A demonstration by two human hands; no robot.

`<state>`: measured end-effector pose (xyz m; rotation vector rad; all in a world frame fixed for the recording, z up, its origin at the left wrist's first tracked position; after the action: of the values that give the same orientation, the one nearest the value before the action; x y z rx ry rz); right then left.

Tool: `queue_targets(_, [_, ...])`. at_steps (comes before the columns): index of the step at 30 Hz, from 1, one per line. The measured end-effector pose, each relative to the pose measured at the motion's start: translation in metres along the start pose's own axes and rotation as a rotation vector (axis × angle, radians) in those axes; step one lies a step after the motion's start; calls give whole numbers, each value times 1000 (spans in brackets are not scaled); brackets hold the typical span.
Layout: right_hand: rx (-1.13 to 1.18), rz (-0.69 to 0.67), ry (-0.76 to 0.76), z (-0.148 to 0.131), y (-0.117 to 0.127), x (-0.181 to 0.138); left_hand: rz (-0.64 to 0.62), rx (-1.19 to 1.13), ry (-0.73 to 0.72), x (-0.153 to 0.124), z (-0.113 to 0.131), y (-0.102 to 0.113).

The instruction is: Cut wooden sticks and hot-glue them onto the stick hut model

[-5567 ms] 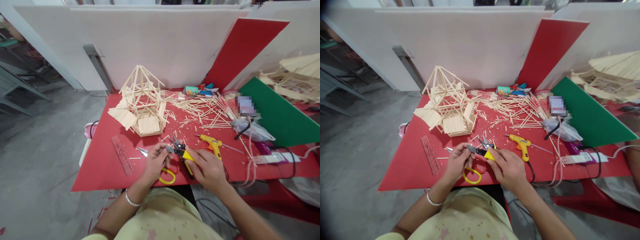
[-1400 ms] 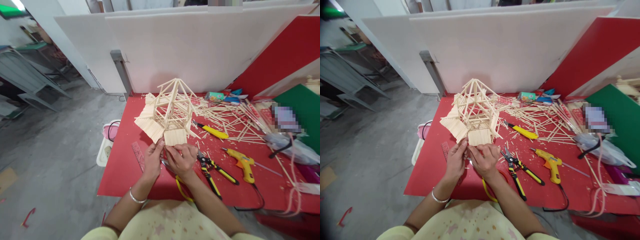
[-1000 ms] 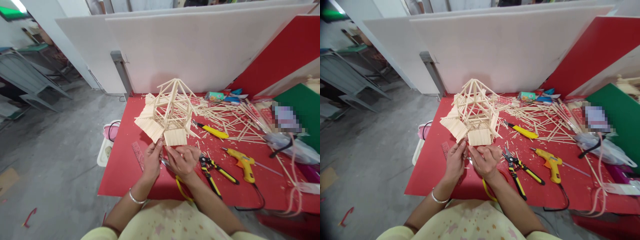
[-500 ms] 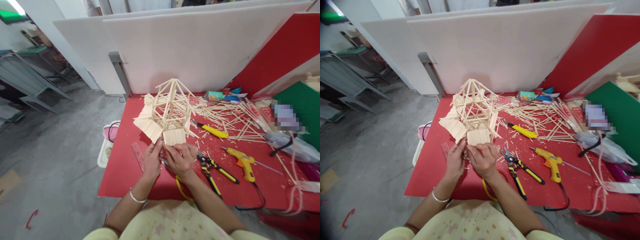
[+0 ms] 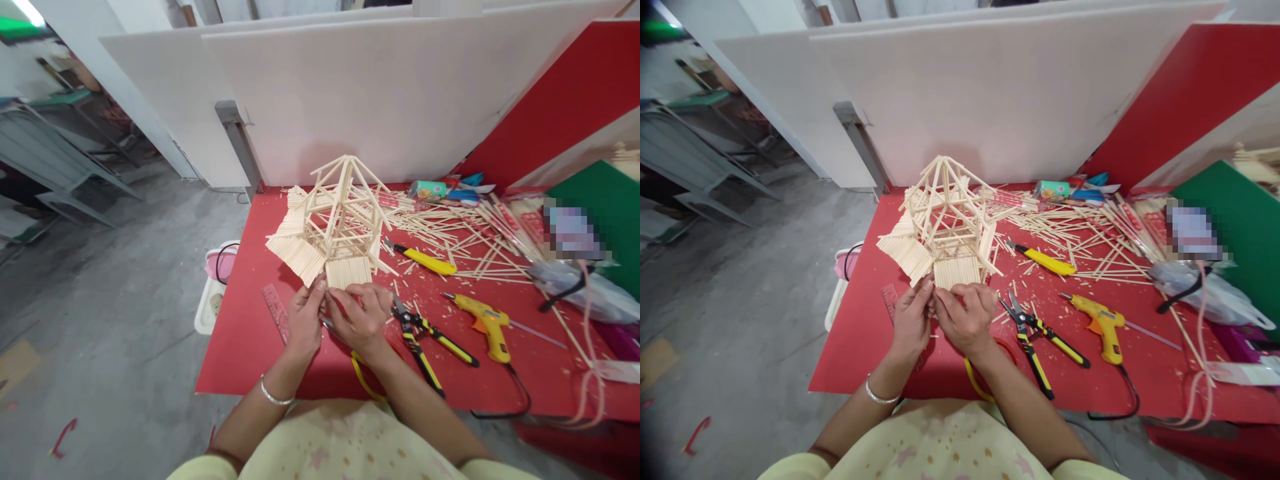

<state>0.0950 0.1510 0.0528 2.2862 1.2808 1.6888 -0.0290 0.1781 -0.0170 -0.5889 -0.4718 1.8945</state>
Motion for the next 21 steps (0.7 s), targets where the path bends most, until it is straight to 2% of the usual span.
queue_targets(21, [5,-29,-1,3,-3,-3,13,-9,-9,1,0,-1])
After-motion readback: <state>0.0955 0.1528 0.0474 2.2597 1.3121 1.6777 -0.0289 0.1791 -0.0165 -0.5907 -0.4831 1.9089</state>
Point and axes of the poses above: each hand's wrist, its own x-axis towards the middle knuckle, its own y-axis out of the back of the hand, z = x × y, the point moved 8 cm from there along x, towards the middle knuckle, and after that the axes turned 9 degrees about -y, right-handed, at the moved point
